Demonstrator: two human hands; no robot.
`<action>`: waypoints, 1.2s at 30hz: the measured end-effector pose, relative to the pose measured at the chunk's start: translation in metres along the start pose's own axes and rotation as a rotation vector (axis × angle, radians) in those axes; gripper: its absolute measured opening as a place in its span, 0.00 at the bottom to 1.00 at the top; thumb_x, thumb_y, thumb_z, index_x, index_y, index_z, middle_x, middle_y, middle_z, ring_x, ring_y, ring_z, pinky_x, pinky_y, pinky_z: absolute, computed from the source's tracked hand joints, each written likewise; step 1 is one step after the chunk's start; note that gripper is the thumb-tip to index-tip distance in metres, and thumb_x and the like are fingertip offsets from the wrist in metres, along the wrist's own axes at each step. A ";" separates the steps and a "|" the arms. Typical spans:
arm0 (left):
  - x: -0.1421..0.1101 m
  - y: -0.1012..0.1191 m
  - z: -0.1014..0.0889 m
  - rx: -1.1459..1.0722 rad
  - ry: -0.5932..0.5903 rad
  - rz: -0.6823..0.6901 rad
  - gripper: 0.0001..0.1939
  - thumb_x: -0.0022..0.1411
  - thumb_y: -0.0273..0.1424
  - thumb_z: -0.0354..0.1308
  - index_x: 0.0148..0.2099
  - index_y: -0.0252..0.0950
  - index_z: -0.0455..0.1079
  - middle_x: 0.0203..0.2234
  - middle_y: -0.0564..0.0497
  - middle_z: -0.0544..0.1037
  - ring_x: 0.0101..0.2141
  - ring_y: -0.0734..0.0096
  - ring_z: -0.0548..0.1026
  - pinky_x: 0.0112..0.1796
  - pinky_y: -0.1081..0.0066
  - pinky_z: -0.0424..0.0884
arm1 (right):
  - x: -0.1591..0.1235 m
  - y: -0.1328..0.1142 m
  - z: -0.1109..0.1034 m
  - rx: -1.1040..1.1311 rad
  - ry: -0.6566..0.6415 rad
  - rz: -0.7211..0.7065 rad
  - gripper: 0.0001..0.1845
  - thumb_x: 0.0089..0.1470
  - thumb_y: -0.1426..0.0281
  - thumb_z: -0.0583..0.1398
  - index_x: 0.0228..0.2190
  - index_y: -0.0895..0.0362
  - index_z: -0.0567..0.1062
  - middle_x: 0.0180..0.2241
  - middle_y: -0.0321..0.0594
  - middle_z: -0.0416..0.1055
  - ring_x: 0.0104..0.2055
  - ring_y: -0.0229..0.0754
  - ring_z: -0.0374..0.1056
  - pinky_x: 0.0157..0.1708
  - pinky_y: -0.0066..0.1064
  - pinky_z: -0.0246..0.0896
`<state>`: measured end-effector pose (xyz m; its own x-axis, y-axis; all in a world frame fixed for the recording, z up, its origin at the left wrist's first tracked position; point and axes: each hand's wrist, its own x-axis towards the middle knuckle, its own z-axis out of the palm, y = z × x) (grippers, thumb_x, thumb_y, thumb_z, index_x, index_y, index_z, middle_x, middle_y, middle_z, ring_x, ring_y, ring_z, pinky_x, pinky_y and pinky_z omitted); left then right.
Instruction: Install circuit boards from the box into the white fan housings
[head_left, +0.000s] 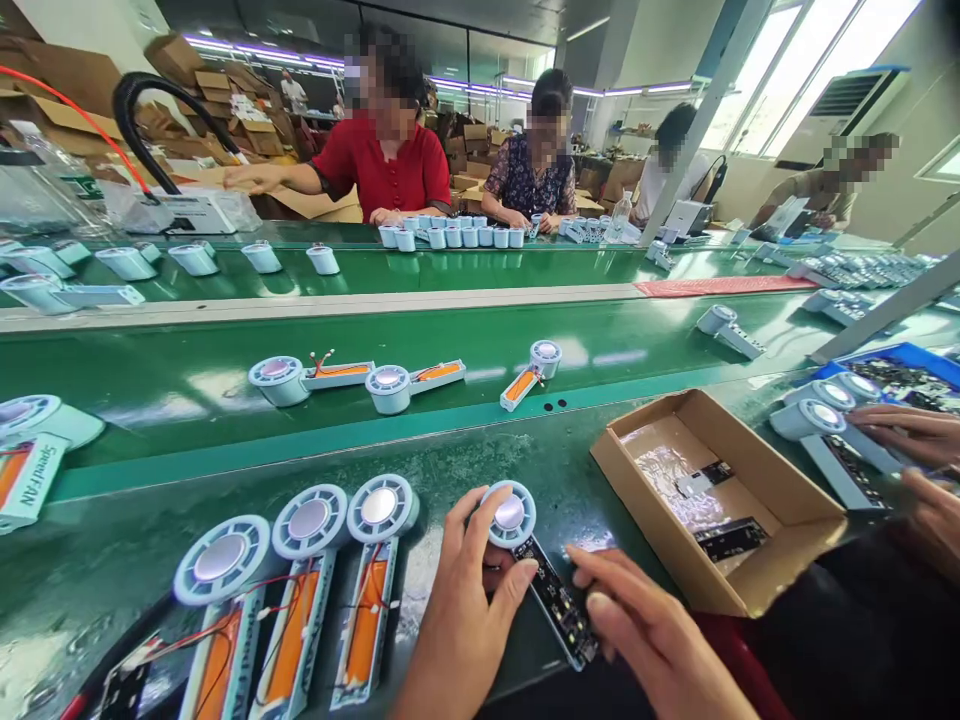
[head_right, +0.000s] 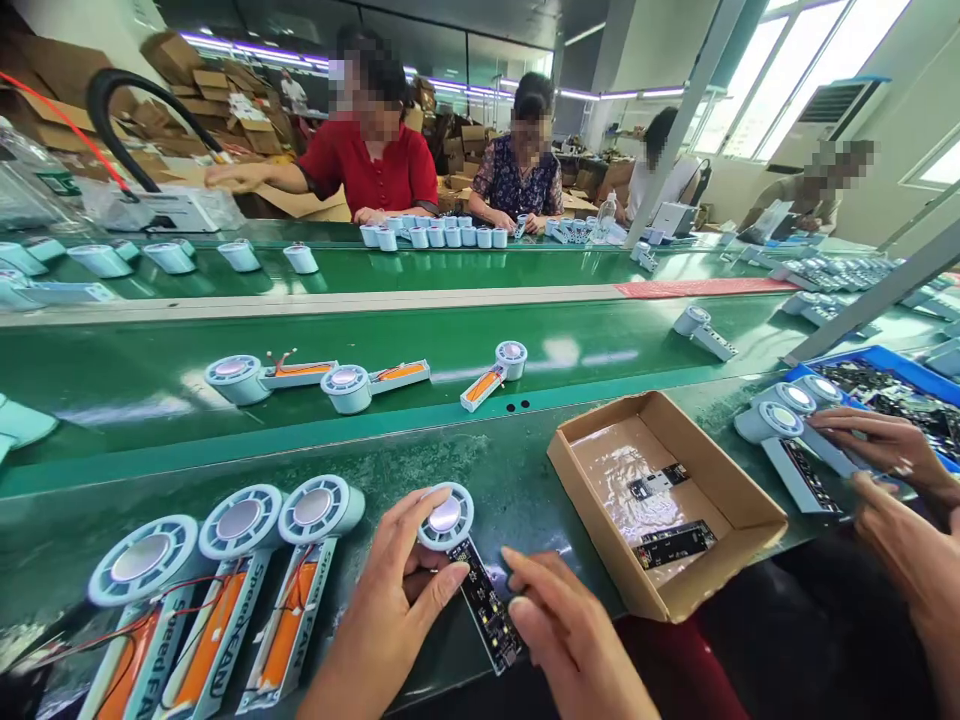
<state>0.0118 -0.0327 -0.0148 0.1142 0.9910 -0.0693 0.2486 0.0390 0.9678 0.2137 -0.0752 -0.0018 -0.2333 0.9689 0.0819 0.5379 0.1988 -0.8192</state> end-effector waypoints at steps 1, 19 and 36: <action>0.000 0.001 0.000 0.005 0.006 0.008 0.25 0.67 0.34 0.57 0.64 0.56 0.62 0.65 0.49 0.56 0.36 0.72 0.75 0.44 0.63 0.78 | -0.002 -0.001 -0.009 0.061 -0.066 0.044 0.18 0.68 0.68 0.55 0.56 0.49 0.74 0.43 0.41 0.76 0.35 0.38 0.75 0.38 0.27 0.74; -0.004 0.006 -0.003 -0.014 0.019 -0.021 0.25 0.67 0.37 0.58 0.65 0.56 0.62 0.66 0.51 0.55 0.39 0.71 0.75 0.44 0.67 0.76 | 0.019 -0.006 -0.009 0.195 -0.288 0.186 0.15 0.58 0.64 0.64 0.47 0.53 0.78 0.38 0.36 0.68 0.26 0.33 0.66 0.27 0.25 0.63; -0.001 -0.021 0.002 -0.022 0.071 0.133 0.27 0.66 0.39 0.58 0.66 0.50 0.63 0.66 0.45 0.60 0.35 0.70 0.75 0.40 0.65 0.76 | 0.041 0.001 0.016 0.107 -0.051 0.062 0.09 0.57 0.65 0.60 0.34 0.55 0.79 0.30 0.37 0.73 0.32 0.42 0.70 0.30 0.29 0.64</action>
<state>0.0082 -0.0343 -0.0352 0.0762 0.9941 0.0767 0.2145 -0.0915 0.9724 0.1923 -0.0378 -0.0085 -0.2446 0.9696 0.0028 0.4637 0.1195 -0.8779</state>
